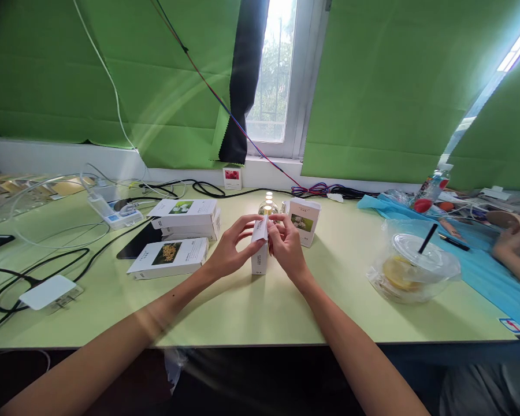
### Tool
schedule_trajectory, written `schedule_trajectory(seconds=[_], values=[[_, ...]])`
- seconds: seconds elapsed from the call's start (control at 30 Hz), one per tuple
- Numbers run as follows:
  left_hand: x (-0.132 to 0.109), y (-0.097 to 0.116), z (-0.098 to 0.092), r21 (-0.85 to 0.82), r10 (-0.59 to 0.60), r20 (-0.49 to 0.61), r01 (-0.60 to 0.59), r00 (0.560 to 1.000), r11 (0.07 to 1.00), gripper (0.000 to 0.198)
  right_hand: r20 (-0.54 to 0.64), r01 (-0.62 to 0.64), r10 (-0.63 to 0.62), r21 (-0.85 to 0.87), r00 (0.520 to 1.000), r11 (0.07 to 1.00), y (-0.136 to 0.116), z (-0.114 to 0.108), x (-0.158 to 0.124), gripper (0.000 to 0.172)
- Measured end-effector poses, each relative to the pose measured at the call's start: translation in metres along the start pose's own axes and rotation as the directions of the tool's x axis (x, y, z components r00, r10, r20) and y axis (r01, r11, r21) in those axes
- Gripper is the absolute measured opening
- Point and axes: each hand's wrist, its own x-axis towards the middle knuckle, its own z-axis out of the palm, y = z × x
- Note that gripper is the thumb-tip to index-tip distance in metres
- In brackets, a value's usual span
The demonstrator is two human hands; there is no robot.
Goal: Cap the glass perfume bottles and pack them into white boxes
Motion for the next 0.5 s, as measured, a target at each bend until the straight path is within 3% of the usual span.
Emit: schedule_trajectory(seconds=[0.5], values=[[-0.0003, -0.0014, -0.0006, -0.004, -0.021, 0.011, 0.021, 1.000, 1.000, 0.039, 0.046, 0.018, -0.019, 0.012, 0.999, 1.000, 0.0007, -0.0011, 0.0000, 0.039]])
